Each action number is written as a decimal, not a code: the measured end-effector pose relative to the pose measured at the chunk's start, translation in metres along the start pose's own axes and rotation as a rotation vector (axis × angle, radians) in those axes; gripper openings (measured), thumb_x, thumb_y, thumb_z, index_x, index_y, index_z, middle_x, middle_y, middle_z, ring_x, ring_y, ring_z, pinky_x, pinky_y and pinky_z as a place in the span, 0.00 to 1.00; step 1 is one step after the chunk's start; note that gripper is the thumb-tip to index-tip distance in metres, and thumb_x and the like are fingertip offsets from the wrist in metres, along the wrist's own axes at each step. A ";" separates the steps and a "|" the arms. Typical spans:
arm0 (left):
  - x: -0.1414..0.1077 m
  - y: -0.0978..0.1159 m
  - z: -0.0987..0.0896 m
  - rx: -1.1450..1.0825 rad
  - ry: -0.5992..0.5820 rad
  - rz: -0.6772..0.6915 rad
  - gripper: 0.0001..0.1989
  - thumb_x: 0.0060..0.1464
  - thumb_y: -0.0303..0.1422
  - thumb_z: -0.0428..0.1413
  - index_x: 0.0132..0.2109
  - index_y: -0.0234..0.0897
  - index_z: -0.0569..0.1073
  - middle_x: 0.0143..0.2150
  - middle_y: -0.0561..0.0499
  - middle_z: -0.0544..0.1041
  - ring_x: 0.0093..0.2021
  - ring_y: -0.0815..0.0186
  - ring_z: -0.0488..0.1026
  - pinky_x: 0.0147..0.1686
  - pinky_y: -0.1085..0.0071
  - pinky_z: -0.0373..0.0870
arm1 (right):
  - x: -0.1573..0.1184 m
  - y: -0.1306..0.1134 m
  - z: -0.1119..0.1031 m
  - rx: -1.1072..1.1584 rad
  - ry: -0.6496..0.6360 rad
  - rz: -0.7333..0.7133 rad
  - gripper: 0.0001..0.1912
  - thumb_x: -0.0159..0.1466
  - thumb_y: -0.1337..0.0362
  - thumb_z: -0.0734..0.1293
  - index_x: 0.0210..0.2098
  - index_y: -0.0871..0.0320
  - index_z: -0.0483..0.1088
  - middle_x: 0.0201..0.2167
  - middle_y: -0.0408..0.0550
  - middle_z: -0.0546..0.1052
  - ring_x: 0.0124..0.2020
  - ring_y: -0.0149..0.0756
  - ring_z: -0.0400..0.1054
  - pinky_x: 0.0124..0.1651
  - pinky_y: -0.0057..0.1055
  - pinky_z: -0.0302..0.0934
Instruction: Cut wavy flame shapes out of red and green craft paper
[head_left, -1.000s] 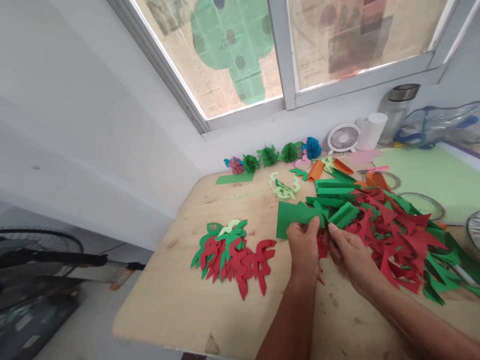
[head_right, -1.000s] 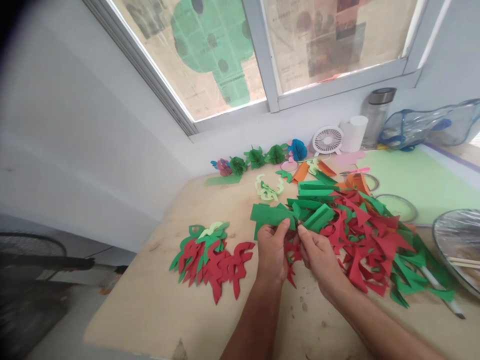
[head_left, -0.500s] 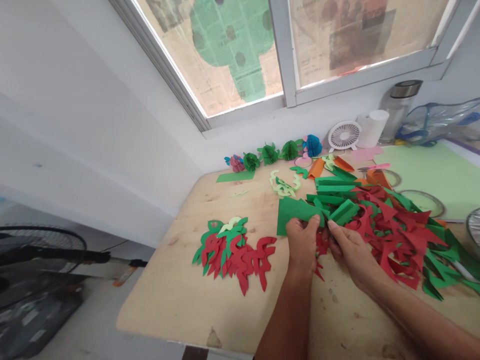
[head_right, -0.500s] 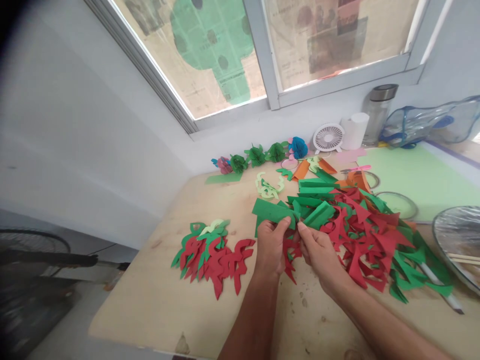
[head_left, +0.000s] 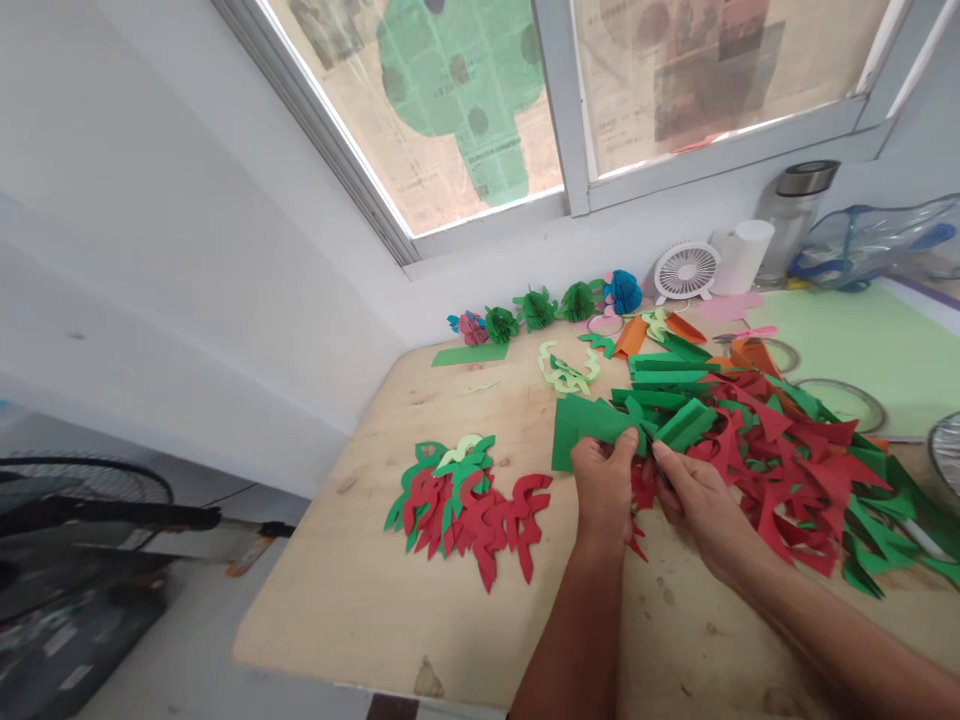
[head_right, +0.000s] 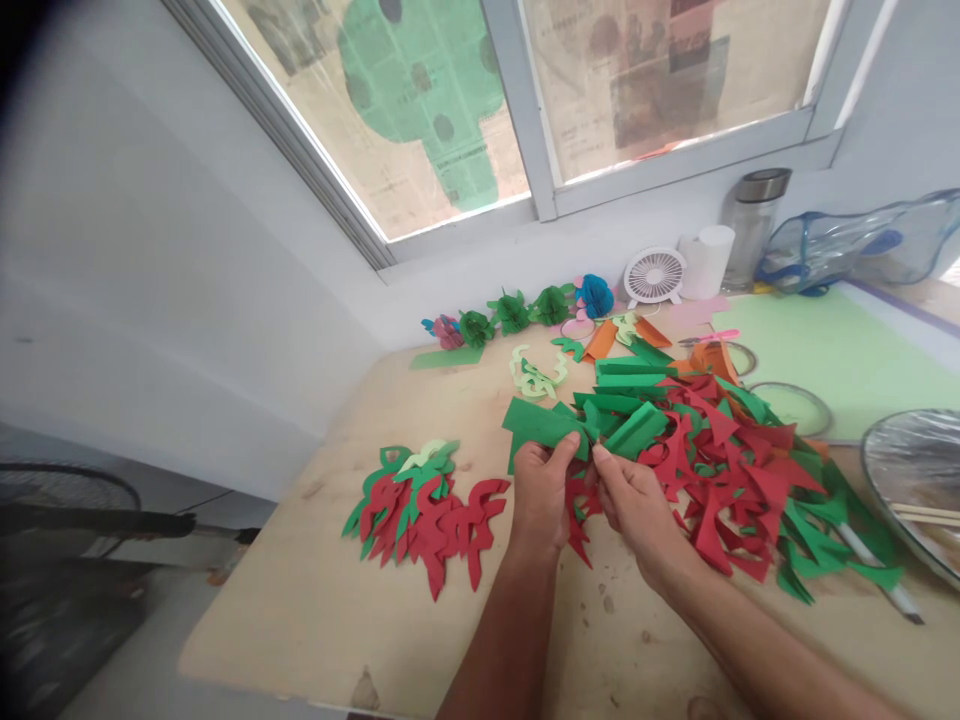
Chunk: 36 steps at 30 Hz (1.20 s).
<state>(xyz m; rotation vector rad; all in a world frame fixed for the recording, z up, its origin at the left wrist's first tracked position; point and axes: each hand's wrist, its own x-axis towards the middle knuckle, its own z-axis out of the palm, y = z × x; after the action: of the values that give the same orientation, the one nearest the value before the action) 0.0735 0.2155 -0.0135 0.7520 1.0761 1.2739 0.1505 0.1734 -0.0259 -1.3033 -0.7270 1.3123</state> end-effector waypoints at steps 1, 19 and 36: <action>0.000 0.000 0.000 0.016 -0.004 -0.004 0.12 0.38 0.34 0.61 0.19 0.33 0.66 0.16 0.56 0.65 0.18 0.74 0.60 0.20 0.76 0.58 | 0.000 0.000 0.000 -0.005 0.003 -0.004 0.29 0.55 0.40 0.64 0.15 0.54 0.51 0.11 0.32 0.48 0.14 0.23 0.38 0.17 0.25 0.34; 0.003 0.002 -0.002 -0.037 -0.025 -0.008 0.09 0.36 0.32 0.62 0.23 0.32 0.70 0.21 0.54 0.71 0.22 0.72 0.64 0.27 0.74 0.63 | -0.001 -0.001 -0.002 -0.036 -0.014 0.002 0.29 0.56 0.41 0.63 0.14 0.55 0.51 0.10 0.32 0.49 0.13 0.22 0.39 0.17 0.25 0.34; 0.009 -0.004 -0.006 -0.019 -0.062 0.024 0.08 0.38 0.33 0.61 0.25 0.33 0.71 0.23 0.53 0.72 0.24 0.71 0.66 0.29 0.73 0.63 | 0.000 -0.001 -0.003 -0.073 -0.018 0.024 0.28 0.57 0.41 0.62 0.15 0.55 0.52 0.10 0.32 0.49 0.13 0.22 0.38 0.17 0.26 0.33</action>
<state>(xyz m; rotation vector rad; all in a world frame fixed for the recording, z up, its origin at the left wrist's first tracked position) 0.0686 0.2225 -0.0214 0.7871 1.0058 1.2718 0.1532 0.1731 -0.0260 -1.3638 -0.7804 1.3285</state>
